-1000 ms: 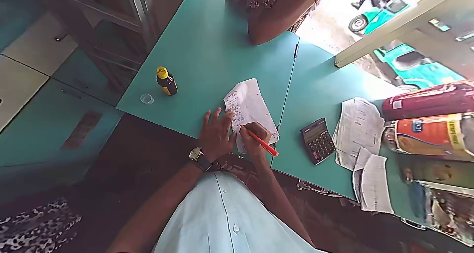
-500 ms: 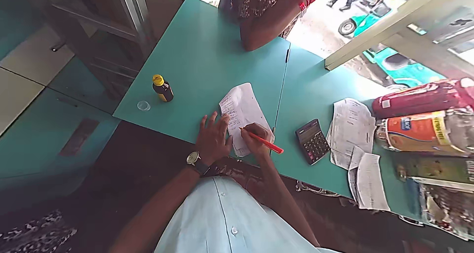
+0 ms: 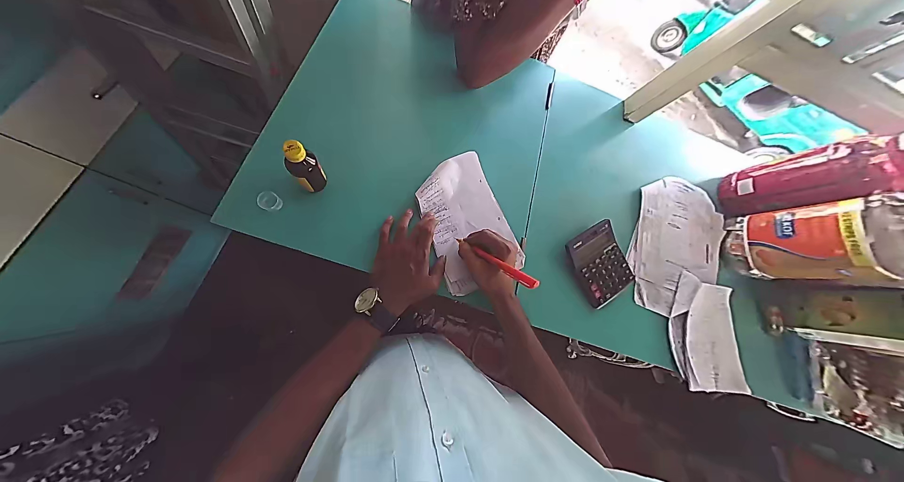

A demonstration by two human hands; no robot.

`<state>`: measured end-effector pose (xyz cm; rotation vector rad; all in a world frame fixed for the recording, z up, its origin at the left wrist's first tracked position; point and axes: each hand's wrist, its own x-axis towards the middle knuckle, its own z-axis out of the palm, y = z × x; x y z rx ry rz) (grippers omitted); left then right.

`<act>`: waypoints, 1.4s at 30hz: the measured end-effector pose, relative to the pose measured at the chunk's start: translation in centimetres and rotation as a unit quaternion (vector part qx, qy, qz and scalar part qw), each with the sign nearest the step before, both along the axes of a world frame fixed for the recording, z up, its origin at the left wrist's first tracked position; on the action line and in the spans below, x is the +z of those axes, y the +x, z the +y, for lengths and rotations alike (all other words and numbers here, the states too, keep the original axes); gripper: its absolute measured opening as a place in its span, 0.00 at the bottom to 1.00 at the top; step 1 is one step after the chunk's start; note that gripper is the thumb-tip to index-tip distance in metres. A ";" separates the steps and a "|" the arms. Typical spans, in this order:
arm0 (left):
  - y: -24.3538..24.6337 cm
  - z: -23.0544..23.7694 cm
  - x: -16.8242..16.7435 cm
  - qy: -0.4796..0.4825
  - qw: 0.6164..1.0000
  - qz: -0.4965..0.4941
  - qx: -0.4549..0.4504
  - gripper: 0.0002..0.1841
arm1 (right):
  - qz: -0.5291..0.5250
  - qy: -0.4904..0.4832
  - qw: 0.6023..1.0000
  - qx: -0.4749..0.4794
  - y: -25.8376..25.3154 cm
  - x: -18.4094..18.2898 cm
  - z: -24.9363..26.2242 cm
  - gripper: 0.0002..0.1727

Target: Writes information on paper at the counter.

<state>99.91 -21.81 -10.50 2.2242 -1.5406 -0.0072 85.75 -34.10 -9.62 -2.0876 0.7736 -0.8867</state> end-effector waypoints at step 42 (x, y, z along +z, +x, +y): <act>-0.1 0.0 -0.1 -0.010 1.000 -0.006 0.003 0.35 | 0.012 0.014 0.998 -0.058 0.2 0.6 0.3 0.05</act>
